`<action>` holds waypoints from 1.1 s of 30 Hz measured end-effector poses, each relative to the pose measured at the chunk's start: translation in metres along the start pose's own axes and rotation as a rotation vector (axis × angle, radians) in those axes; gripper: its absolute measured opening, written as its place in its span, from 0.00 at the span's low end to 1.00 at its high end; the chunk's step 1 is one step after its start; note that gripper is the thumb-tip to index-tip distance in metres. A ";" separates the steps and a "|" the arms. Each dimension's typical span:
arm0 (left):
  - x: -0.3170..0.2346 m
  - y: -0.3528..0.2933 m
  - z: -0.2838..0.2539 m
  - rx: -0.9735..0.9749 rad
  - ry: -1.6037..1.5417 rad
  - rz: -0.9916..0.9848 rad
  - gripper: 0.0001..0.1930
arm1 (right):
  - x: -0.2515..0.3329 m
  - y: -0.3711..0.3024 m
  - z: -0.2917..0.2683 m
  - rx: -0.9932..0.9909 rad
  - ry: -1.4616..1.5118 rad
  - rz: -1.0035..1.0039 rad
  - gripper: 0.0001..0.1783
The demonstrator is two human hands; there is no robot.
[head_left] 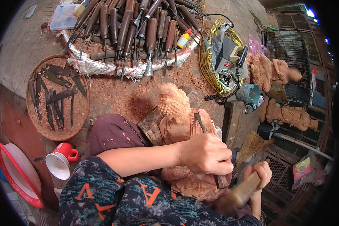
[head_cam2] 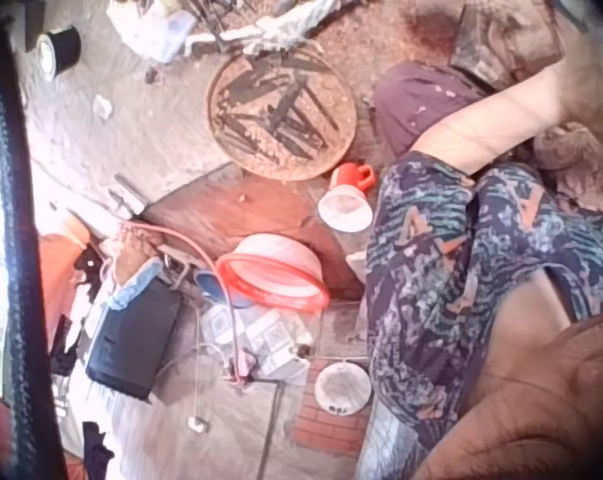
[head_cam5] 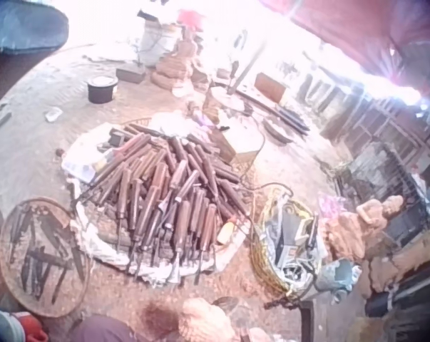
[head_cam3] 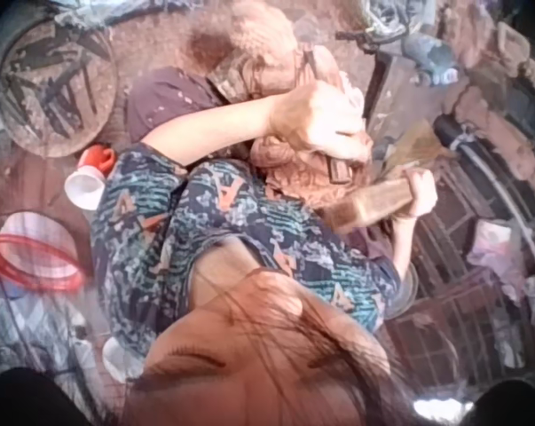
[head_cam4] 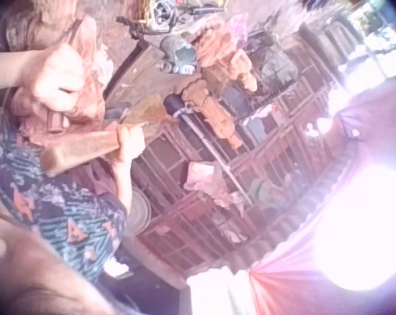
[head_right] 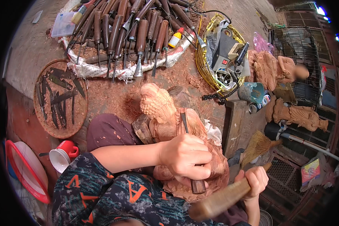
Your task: The person carves a wooden Buddha statue using a rotary tool and then switches to a chisel and mallet. They refine the details on the statue's head and torso, occasionally rotating the piece to access different angles.
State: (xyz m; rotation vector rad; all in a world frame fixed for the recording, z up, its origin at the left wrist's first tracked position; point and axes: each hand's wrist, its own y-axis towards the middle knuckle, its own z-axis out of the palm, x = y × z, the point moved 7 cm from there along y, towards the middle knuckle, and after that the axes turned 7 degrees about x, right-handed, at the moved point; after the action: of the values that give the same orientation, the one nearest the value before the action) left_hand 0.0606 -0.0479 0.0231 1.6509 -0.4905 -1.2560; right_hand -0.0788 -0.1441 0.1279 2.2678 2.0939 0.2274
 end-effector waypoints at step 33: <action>0.010 -0.007 -0.022 -0.011 -0.120 0.057 0.17 | 0.012 0.023 0.004 -0.063 0.113 -0.019 0.12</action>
State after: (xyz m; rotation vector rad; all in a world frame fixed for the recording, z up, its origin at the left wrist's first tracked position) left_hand 0.0828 -0.0422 0.0117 1.5479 -0.5995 -1.3181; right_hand -0.0546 -0.1334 0.1277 2.2489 2.1268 0.4232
